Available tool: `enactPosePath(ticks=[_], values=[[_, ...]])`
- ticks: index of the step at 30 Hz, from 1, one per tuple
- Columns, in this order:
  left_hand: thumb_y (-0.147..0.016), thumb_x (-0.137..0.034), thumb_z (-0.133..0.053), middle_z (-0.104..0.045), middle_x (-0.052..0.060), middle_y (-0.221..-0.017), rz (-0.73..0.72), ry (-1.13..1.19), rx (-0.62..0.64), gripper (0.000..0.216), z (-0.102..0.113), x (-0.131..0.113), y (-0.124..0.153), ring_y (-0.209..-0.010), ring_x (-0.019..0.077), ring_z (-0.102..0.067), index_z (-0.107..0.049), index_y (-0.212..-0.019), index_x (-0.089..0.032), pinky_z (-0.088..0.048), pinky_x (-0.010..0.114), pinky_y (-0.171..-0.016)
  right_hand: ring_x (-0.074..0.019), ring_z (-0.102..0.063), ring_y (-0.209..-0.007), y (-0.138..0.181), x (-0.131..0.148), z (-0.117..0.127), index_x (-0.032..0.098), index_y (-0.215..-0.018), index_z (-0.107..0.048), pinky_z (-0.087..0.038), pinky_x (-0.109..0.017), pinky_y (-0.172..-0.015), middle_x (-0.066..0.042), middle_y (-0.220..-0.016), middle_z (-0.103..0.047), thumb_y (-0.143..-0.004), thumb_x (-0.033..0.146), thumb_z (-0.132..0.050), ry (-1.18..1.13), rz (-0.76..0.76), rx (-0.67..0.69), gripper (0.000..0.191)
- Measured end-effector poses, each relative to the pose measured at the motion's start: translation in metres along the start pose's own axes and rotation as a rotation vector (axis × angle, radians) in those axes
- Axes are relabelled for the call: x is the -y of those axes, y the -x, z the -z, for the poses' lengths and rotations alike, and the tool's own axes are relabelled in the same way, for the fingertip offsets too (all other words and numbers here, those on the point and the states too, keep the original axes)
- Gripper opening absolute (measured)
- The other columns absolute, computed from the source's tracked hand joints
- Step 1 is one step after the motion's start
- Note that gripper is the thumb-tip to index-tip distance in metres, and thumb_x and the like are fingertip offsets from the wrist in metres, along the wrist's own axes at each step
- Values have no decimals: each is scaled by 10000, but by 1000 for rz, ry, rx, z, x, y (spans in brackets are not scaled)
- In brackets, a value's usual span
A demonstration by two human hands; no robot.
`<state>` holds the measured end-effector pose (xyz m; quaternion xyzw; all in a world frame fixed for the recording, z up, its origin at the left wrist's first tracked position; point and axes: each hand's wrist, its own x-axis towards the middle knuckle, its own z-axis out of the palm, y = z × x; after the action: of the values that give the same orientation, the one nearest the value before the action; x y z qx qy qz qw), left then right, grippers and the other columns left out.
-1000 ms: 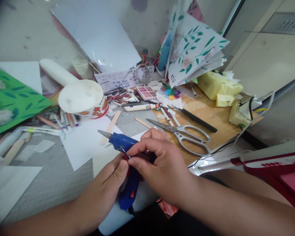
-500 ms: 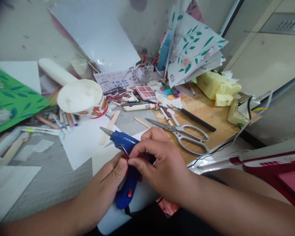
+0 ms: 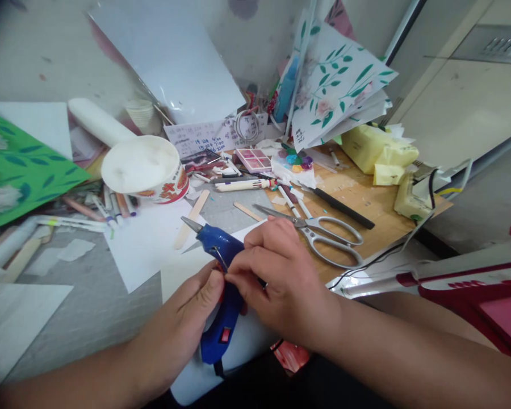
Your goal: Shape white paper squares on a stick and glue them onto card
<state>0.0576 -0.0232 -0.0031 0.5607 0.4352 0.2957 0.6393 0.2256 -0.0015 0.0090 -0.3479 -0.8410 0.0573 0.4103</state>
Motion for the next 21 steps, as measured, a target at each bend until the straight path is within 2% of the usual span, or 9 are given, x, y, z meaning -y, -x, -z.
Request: enactPosePath(ticks=[2, 4, 7, 12, 16, 21], values=[[-960, -505, -328, -582, -3, -745, -4, -4, -7, 397, 0, 0, 0, -659, 142, -559, -544, -1048, -183, -456, 248, -629, -156, -535, -730, -1, -2, 1, 141, -721, -663, -452, -445, -883, -29, -761, -521, -792, 94, -647, 1, 27, 15, 86], [-954, -520, -327, -572, -9, -719, 9, 0, -11, 413, 0, 1, 1, -629, 137, -544, -551, -1025, -181, -447, 246, -601, -164, -553, -763, -2, -6, 2, 142, -808, -662, -456, -442, -887, -43, -810, -562, -807, 97, -639, -8, 91, 40, 51], [-947, -534, -338, -582, -6, -734, 21, -18, -39, 422, 0, 2, 1, -633, 134, -538, -565, -993, -181, -437, 245, -593, -175, -570, -806, -2, -12, 4, 131, -955, -648, -482, -402, -835, -69, -888, -625, -819, 77, -632, -14, 203, 93, 147], [-944, -539, -343, -630, 6, -789, 32, -62, -57, 427, -1, 4, 0, -624, 134, -536, -574, -1000, -184, -428, 258, -599, -179, -566, -798, 0, -13, 5, 103, -915, -642, -505, -337, -722, -88, -870, -632, -784, 2, -626, -41, 252, 114, 166], [-949, -503, -369, -669, 36, -946, 16, -81, -67, 391, -1, 4, -1, -664, 139, -559, -574, -1036, -183, -424, 270, -640, -171, -545, -775, 4, -13, 3, 102, -901, -631, -505, -337, -709, -76, -853, -622, -768, -17, -617, -42, 260, 95, 180], [-952, -469, -391, -670, 30, -930, -13, -76, -74, 347, 0, 4, 1, -768, 170, -596, -576, -1059, -196, -435, 287, -704, -179, -558, -812, 5, -17, 4, 100, -968, -628, -518, -341, -733, -88, -886, -620, -807, 7, -592, -21, 291, 119, 189]])
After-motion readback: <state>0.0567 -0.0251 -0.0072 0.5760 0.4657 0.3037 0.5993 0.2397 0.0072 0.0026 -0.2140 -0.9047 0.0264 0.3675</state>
